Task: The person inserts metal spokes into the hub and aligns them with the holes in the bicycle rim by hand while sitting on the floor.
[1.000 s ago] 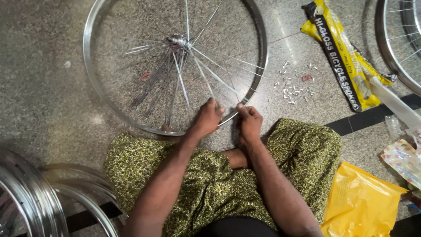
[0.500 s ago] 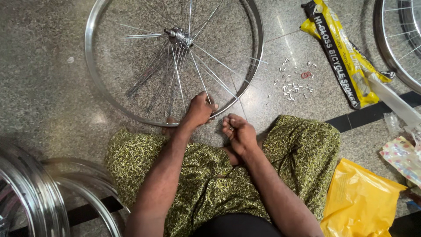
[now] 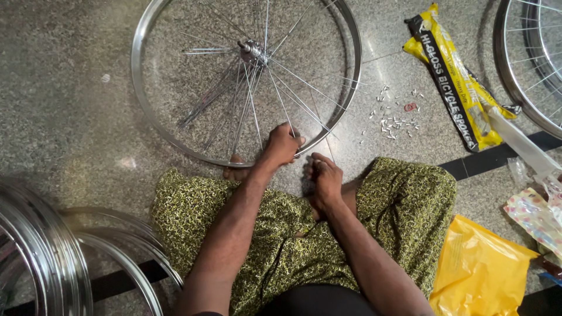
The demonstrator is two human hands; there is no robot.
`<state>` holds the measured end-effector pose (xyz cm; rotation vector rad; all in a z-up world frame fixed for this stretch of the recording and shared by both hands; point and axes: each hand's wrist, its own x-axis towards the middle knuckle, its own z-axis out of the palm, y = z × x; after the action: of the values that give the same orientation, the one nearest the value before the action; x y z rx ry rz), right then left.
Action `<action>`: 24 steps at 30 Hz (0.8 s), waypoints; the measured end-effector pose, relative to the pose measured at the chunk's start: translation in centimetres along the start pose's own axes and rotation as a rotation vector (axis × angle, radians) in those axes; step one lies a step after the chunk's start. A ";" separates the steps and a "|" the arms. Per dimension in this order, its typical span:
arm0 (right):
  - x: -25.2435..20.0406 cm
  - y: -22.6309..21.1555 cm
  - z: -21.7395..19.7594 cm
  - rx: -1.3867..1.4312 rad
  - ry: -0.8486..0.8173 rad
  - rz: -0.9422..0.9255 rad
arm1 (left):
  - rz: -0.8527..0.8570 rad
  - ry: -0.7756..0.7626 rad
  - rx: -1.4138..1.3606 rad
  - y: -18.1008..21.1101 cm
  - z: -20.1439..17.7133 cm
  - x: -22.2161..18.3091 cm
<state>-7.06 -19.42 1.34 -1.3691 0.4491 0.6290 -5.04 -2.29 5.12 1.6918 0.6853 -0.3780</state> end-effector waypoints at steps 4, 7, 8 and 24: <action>0.2 0.4 -0.1 0.156 -0.052 0.047 | 0.039 0.020 0.025 -0.1 0.1 -0.1; 0.1 0.5 -0.1 0.157 -0.051 0.078 | -0.001 0.004 0.003 0.5 0.1 -0.3; 0.2 0.5 -0.1 0.177 -0.065 0.083 | -0.013 0.007 0.010 0.7 0.2 -0.4; 1.0 1.6 0.6 0.452 -0.075 0.043 | 0.020 0.019 0.052 -0.2 0.6 0.6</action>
<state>-7.39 -18.56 -0.45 -0.9064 0.5241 0.5698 -4.68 -2.72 4.47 1.7524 0.6767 -0.3686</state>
